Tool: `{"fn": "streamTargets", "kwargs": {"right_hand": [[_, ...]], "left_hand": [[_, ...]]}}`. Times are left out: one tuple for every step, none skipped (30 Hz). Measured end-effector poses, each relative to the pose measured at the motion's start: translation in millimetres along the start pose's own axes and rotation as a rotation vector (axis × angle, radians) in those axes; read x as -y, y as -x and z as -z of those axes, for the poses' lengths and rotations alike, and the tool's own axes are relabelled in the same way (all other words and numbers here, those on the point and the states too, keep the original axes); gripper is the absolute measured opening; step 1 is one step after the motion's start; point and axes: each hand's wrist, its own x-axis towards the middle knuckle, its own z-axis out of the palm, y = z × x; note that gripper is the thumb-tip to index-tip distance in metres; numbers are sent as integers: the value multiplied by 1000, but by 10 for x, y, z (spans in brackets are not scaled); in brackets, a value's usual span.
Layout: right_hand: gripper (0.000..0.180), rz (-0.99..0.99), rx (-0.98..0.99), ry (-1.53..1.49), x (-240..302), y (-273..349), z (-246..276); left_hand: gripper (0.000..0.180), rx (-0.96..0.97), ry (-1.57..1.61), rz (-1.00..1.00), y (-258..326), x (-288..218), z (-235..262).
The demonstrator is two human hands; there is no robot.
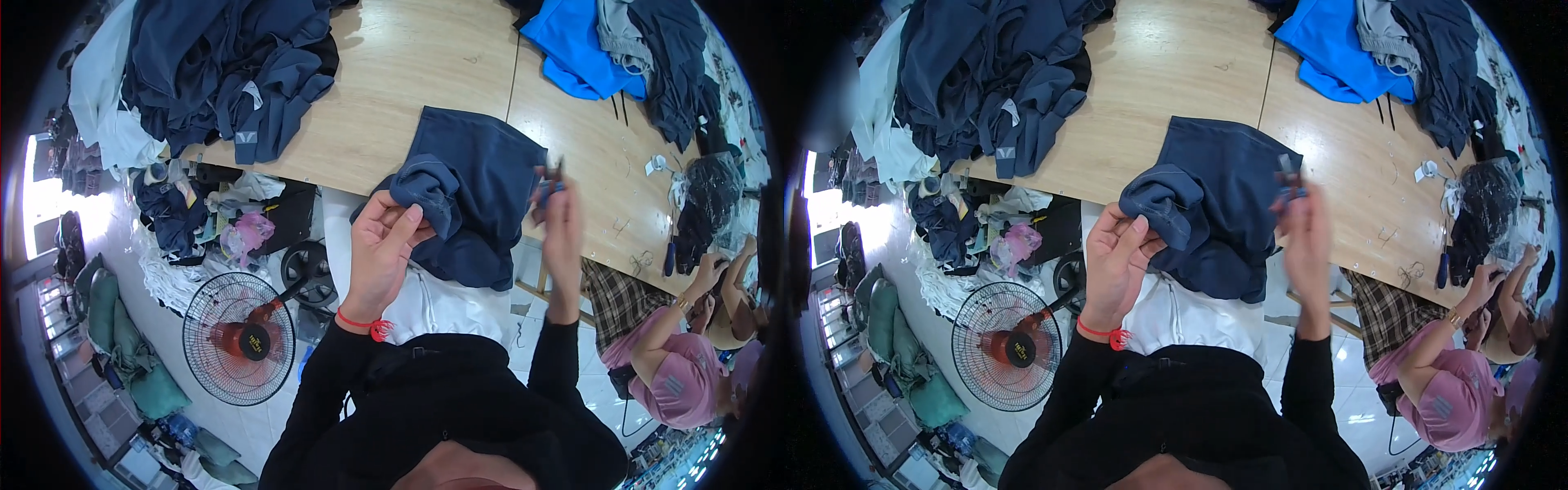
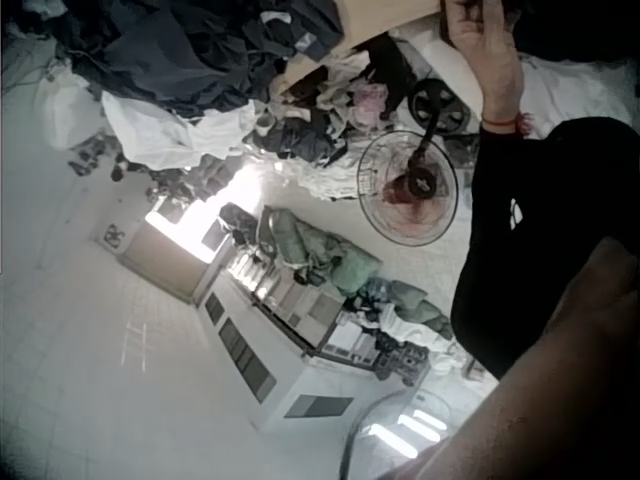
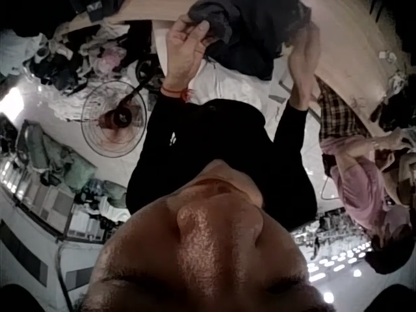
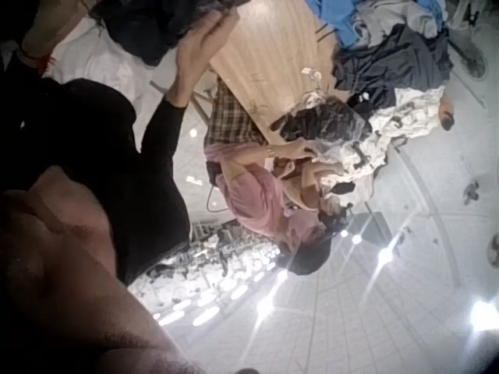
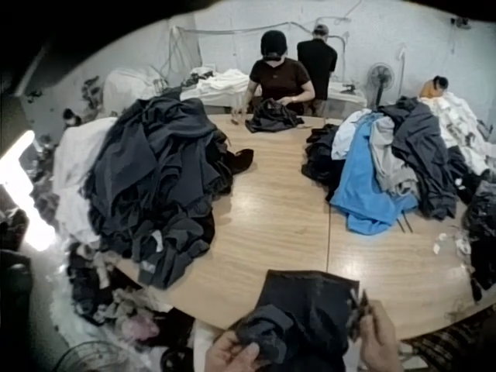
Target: Trimming loose threads from garments using a thread clipper.
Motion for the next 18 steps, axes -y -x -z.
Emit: {"fn": "streamTargets", "kwargs": {"right_hand": [[33,-45,64,-112,197,156,-269],[51,196,98,88,211,203,-417],[60,252,100,106,268,233,-596],[52,202,99,146,400,300,-711],[52,326,70,182,366,286,-799],[51,452,42,216,341,256,-875],[51,480,32,246,388,263,-914],[51,481,36,243,401,257,-923],[51,454,20,235,400,252,-916],[51,427,3,226,399,248,-908],[46,363,9,207,407,257,-896],[46,364,10,207,396,250,-889],[42,388,26,210,370,237,-886],[39,411,41,214,344,235,-890],[39,412,40,217,315,245,-895],[37,466,34,239,284,260,-903],[35,521,28,260,272,272,-911],[29,563,0,274,304,274,-944]], "left_hand": [[18,-11,-25,9,19,6,2],[18,-2,-24,15,23,31,-18],[17,-16,-46,32,42,43,-20],[17,-31,-66,48,66,60,-20],[17,-33,-67,48,87,88,-7],[16,-13,-78,32,94,95,1],[16,7,-89,16,105,96,1],[15,-16,-52,28,128,100,-11],[15,-17,-50,25,129,97,0],[15,-13,-36,48,128,91,15],[15,-9,-21,72,127,89,26],[15,-9,-20,71,127,87,23],[15,-18,-24,67,126,87,12],[15,-27,-28,63,128,87,3],[15,-24,-26,64,126,87,-6],[16,-26,-21,71,127,86,-15],[17,-28,-15,78,127,89,-24],[17,-30,-15,76,133,93,-33]]}}
